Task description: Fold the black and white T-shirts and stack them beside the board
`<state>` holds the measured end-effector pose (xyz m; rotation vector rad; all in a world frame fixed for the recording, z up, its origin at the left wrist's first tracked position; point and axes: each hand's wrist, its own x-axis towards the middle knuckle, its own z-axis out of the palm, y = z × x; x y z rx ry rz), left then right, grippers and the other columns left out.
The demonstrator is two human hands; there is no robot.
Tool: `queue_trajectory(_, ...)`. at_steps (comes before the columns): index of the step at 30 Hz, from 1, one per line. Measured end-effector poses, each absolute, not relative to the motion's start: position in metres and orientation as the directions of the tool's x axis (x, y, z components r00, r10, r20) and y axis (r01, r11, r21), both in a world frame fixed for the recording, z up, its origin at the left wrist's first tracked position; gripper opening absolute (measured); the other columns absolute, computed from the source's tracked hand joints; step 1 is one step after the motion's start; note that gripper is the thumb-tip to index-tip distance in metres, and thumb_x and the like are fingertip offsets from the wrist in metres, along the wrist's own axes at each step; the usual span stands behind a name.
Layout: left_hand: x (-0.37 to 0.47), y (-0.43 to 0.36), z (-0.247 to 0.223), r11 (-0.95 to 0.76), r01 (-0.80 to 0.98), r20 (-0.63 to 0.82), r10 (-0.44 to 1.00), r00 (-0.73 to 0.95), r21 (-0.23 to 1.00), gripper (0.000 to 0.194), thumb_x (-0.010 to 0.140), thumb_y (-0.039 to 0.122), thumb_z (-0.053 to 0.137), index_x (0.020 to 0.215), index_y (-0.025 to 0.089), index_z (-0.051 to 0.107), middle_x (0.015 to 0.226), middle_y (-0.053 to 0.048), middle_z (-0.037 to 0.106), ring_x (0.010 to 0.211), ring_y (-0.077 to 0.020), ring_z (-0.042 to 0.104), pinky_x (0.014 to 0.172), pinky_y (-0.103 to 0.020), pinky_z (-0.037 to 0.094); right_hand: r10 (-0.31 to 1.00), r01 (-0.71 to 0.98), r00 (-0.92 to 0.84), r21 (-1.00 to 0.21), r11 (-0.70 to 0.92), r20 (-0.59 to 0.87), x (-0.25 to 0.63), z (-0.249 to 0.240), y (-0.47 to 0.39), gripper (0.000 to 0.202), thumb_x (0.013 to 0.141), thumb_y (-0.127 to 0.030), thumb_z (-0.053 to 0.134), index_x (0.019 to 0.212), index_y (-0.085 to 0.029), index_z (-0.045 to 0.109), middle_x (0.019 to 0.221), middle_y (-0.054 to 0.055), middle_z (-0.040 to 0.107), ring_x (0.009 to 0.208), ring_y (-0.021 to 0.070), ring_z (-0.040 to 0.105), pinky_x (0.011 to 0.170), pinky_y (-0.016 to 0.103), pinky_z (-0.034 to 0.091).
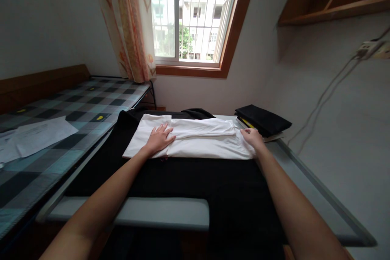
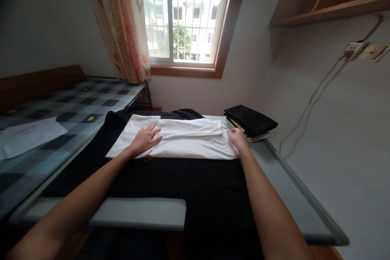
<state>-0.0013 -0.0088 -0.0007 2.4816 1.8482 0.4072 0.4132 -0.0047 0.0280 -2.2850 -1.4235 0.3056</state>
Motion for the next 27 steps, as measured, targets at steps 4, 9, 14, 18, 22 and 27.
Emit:
queue_trajectory(4, 0.000, -0.010, 0.001, -0.301, 0.939, 0.196, 0.943, 0.267, 0.167, 0.057, 0.092, 0.057, 0.040, 0.138, 0.025, 0.052, 0.154, -0.011, 0.035, 0.141, -0.0310, 0.031, 0.114, -0.049, 0.021, 0.900, 0.752, 0.390, -0.498, -0.432, -0.192, 0.433, 0.040, -0.019, 0.037, 0.083, -0.046, 0.063, 0.090, -0.010, 0.069, 0.086, 0.014, 0.070, 0.069, 0.0227, 0.067, 0.055, 0.028, 0.051)
queue_trajectory(9, 0.000, -0.011, 0.002, -0.295, 0.941, 0.184, 0.947, 0.264, 0.165, 0.057, 0.092, 0.057, 0.040, 0.138, 0.025, 0.052, 0.154, -0.011, 0.034, 0.142, -0.0302, 0.030, 0.114, -0.049, 0.021, 0.882, 0.753, 0.316, -0.474, -0.457, -0.349, 0.434, 0.054, -0.045, 0.035, 0.069, -0.043, 0.079, 0.079, -0.011, 0.067, 0.057, 0.004, 0.061, 0.050, 0.0147, 0.057, 0.041, 0.022, 0.045)
queue_trajectory(14, -0.001, -0.010, 0.001, -0.292, 0.941, 0.177, 0.949, 0.263, 0.168, 0.057, 0.092, 0.056, 0.040, 0.139, 0.025, 0.051, 0.155, -0.011, 0.034, 0.142, -0.0299, 0.030, 0.114, -0.049, 0.022, 0.898, 0.698, 0.292, -0.568, -0.435, -0.329, 0.437, 0.056, -0.056, 0.050, 0.060, -0.028, 0.086, 0.100, -0.007, 0.066, 0.059, 0.002, 0.061, 0.051, 0.0136, 0.057, 0.041, 0.021, 0.045)
queue_trajectory(18, -0.002, -0.010, 0.000, -0.303, 0.937, 0.185, 0.945, 0.271, 0.174, 0.057, 0.092, 0.057, 0.039, 0.138, 0.024, 0.052, 0.155, -0.012, 0.033, 0.142, -0.0305, 0.030, 0.114, -0.049, 0.021, 0.909, 0.591, 0.299, -0.691, -0.416, -0.291, 0.440, 0.053, -0.063, 0.059, 0.060, -0.022, 0.086, 0.111, -0.004, 0.061, 0.061, 0.002, 0.061, 0.054, 0.0140, 0.059, 0.047, 0.022, 0.048)
queue_trajectory(22, -0.001, -0.010, 0.000, -0.301, 0.937, 0.185, 0.945, 0.269, 0.177, 0.057, 0.092, 0.057, 0.040, 0.137, 0.025, 0.053, 0.155, -0.012, 0.033, 0.142, -0.0305, 0.029, 0.114, -0.050, 0.021, 0.895, 0.477, 0.287, -0.759, -0.443, -0.342, 0.440, 0.053, -0.073, 0.044, 0.063, -0.024, 0.084, 0.098, -0.009, 0.061, 0.069, 0.005, 0.064, 0.058, 0.0127, 0.060, 0.050, 0.021, 0.049)
queue_trajectory(27, -0.002, -0.010, 0.000, -0.303, 0.937, 0.194, 0.943, 0.269, 0.172, 0.057, 0.092, 0.057, 0.039, 0.137, 0.025, 0.053, 0.154, -0.011, 0.034, 0.142, -0.0304, 0.030, 0.114, -0.050, 0.021, 0.900, 0.541, 0.212, -0.721, -0.432, -0.381, 0.437, 0.055, -0.080, 0.039, 0.061, -0.033, 0.085, 0.082, -0.014, 0.059, 0.066, 0.004, 0.062, 0.055, 0.0108, 0.058, 0.044, 0.018, 0.042)
